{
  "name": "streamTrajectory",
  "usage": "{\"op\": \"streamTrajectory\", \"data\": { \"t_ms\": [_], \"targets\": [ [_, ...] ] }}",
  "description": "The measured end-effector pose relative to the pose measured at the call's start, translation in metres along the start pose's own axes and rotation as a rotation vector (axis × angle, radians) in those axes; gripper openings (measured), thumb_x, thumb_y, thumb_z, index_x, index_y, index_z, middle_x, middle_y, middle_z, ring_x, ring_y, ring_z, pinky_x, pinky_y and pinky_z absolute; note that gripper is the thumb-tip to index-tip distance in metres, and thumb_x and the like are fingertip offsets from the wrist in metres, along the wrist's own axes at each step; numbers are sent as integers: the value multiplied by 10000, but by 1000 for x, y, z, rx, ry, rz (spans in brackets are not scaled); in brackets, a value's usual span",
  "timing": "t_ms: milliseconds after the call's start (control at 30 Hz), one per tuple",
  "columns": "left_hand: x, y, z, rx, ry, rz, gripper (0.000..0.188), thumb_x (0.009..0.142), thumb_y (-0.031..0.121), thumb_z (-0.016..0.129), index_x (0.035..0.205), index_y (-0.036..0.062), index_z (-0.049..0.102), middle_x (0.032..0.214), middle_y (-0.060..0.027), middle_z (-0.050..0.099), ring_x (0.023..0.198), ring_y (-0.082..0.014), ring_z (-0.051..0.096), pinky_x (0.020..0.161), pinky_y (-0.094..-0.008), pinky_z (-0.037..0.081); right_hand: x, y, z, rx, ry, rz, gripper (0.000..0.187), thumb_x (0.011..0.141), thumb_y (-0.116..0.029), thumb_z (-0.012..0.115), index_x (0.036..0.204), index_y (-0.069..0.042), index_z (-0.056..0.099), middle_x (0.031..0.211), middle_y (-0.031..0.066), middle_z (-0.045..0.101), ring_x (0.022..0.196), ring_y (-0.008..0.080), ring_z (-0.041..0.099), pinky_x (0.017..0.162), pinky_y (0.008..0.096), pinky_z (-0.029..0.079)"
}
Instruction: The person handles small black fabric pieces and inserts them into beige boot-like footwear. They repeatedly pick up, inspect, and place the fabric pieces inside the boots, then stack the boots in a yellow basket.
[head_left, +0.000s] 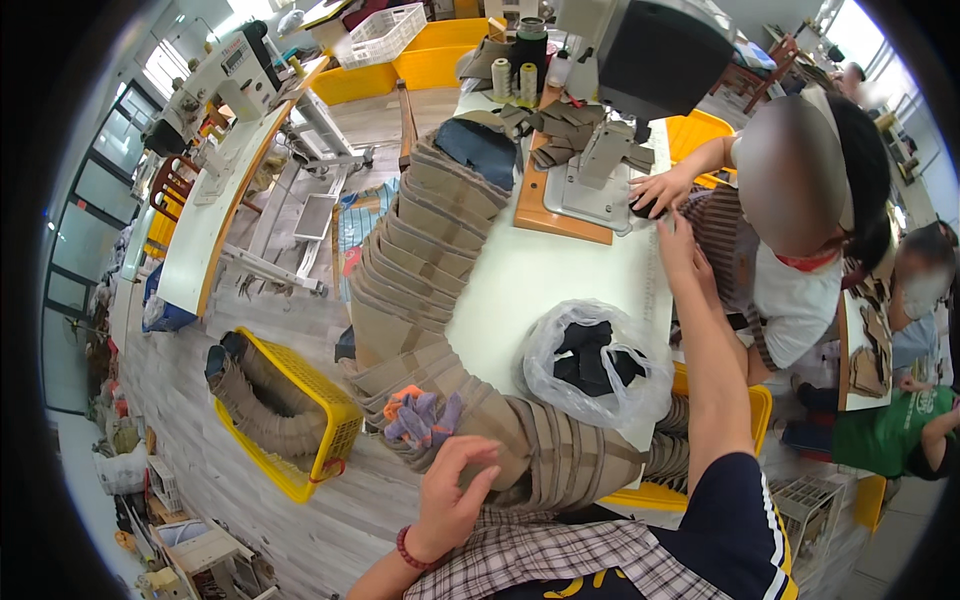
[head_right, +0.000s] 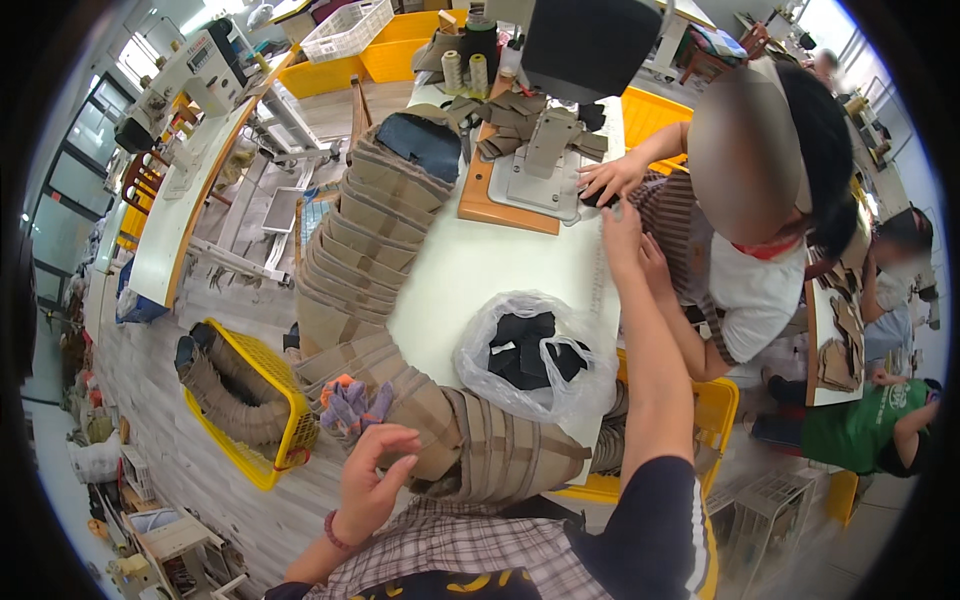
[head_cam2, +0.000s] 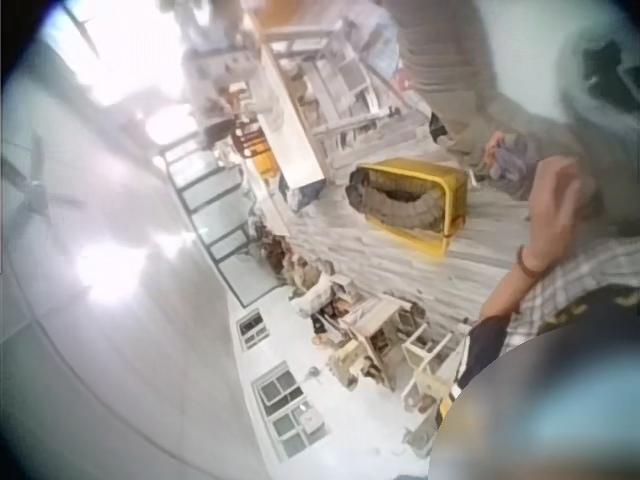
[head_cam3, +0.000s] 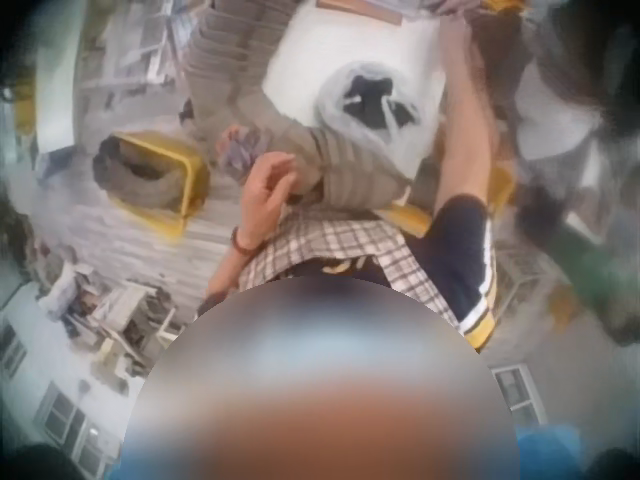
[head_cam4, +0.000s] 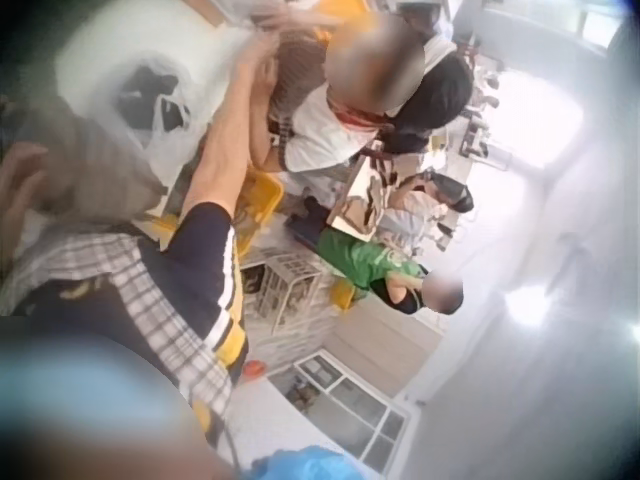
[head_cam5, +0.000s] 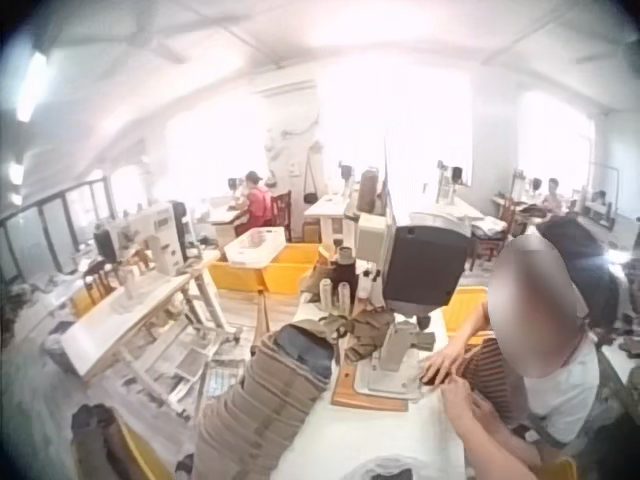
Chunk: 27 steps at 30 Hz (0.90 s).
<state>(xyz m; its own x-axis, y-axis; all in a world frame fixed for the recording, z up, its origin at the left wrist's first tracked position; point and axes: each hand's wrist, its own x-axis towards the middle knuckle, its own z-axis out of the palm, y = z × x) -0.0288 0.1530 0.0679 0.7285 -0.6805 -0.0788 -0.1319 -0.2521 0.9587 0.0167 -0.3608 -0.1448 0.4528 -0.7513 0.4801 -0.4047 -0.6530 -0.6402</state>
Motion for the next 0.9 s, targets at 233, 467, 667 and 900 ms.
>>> {"op": "streamTrajectory", "data": {
  "t_ms": [233, 467, 667, 900],
  "targets": [
    [47, 16, 23, 735, -89, 474, 284, 832, 15, 566, 1113, 37, 607, 1180, -143, 597, 1096, -307, 547, 944, -409, 418, -143, -117, -127, 124, -436, -37, 229, 791, -106, 646, 1017, -84, 673, 929, 127, 645, 898, 308, 606, 790, 376, 489],
    [125, -27, 78, 1154, -200, 420, 285, 860, 242, 626, 1060, 40, 648, 1337, -202, 494, 1259, -390, 434, 997, -515, 375, -185, -123, -136, -366, -789, -178, 359, 728, -206, 710, 1065, -91, 659, 987, 123, 628, 977, 328, 571, 866, 429, 444],
    [142, -50, 87, 1139, -241, 102, 256, 812, 202, 653, 953, -12, 643, 1181, -262, 527, 979, -398, 605, 810, -458, 513, -196, -137, -173, -82, -624, -134, 121, 785, -78, 603, 893, -69, 655, 829, 125, 633, 878, 304, 601, 765, 378, 473],
    [111, -26, 87, 970, -13, 270, 119, 751, 5, 580, 869, 18, 581, 907, -192, 574, 813, -375, 629, 708, -452, 510, -216, -143, -223, 785, -777, 116, 219, 811, -72, 456, 903, -14, 646, 780, 71, 612, 749, 187, 582, 724, 306, 468]
  ]
}}
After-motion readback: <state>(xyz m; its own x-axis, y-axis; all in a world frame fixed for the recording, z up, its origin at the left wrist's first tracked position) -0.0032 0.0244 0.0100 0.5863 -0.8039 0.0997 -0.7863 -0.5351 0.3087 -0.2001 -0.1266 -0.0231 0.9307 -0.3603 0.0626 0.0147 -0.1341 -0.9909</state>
